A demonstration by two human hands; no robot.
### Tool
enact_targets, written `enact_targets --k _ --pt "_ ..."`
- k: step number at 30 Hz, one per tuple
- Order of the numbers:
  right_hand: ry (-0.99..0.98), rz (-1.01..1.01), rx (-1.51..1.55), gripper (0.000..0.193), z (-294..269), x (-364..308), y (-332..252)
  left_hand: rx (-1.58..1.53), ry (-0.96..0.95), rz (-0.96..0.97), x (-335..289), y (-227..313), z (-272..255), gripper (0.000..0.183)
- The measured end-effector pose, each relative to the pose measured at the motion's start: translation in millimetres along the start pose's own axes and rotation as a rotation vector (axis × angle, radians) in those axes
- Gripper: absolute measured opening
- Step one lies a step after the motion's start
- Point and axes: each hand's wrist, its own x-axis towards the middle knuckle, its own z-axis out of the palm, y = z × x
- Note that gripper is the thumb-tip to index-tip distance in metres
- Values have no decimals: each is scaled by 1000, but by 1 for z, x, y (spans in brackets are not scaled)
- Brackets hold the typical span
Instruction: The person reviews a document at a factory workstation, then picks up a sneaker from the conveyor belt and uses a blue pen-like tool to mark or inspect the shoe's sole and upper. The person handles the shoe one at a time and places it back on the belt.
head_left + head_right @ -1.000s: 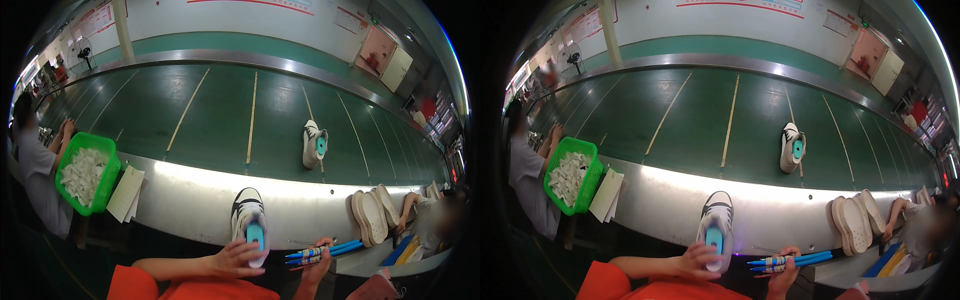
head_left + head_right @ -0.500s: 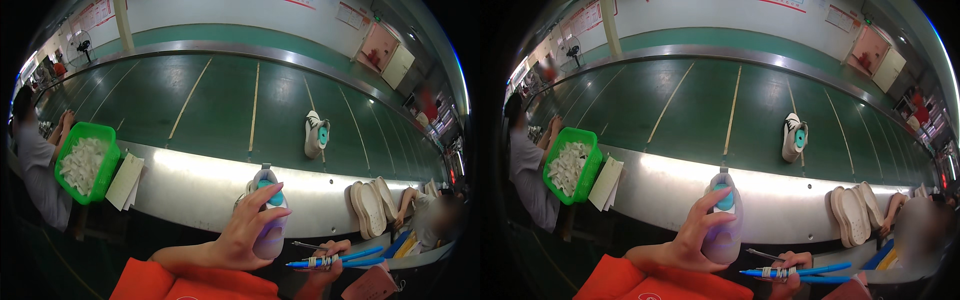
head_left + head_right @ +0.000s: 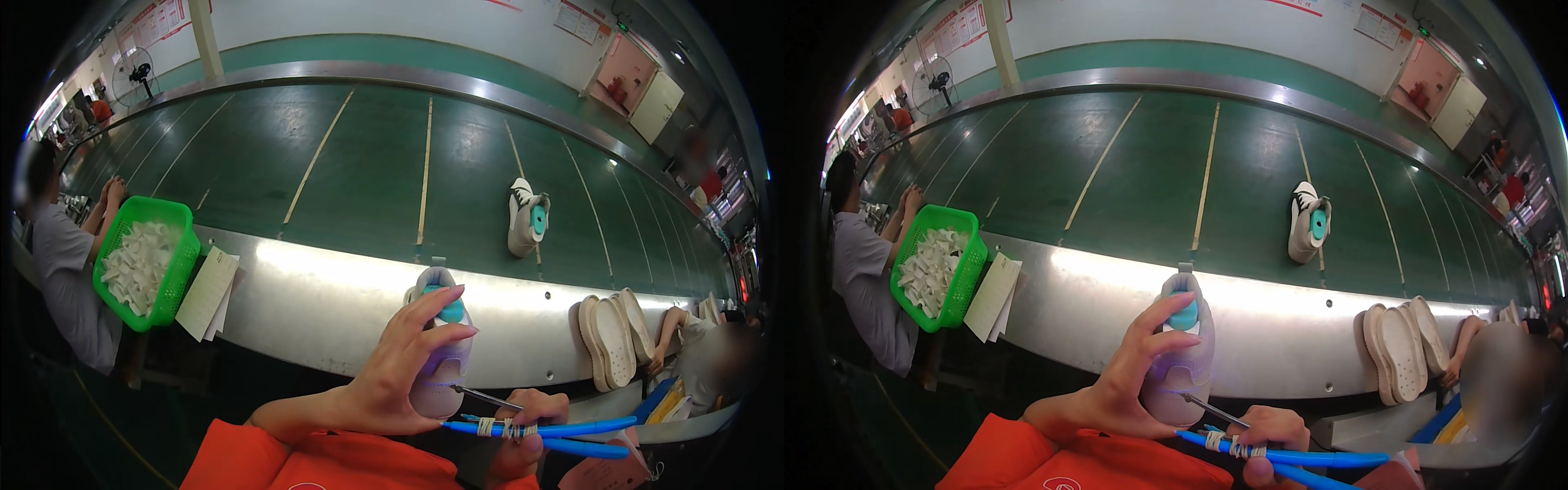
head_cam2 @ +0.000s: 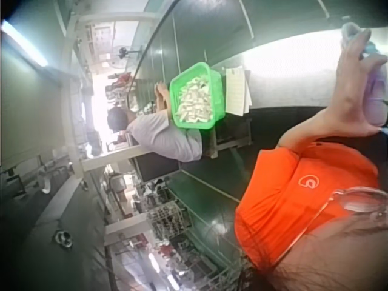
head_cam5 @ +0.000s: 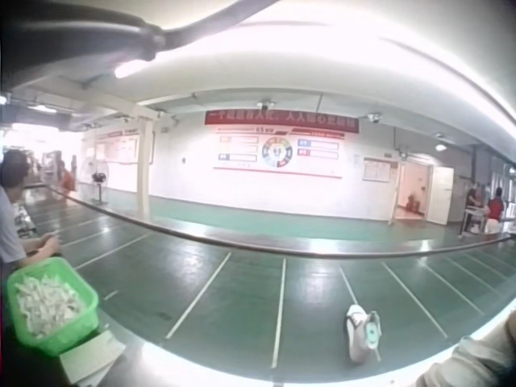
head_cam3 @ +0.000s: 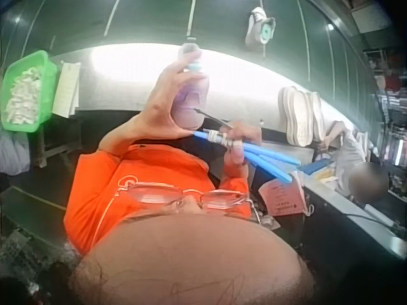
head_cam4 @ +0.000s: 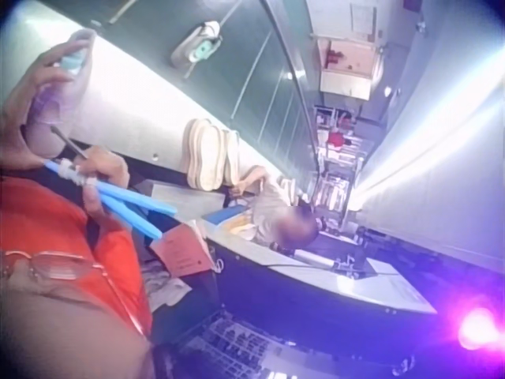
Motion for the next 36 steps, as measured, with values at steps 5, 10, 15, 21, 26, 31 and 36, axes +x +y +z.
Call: enact_targets --k 5,10,15,21,26,31,36 --pt "6 -25 -9 48 2 1 2 -13 5 0 0 -1 0 77" --pt "0 -83 -26 47 2 7 2 7 10 22 4 0 0 77" --pt "-214 -104 -84 41 7 32 -19 22 -1 7 11 0 -2 83" --pt "-472 -101 -181 34 8 56 -29 80 9 -9 21 -8 -6 89" --pt "-631 -142 -290 31 6 70 -30 156 0 7 29 -13 -4 88" --pt "-717 -321 -382 25 6 76 -21 180 9 12 32 -16 -5 88" --pt "-733 -509 -433 17 3 79 -12 154 8 -6 36 -16 -7 89"
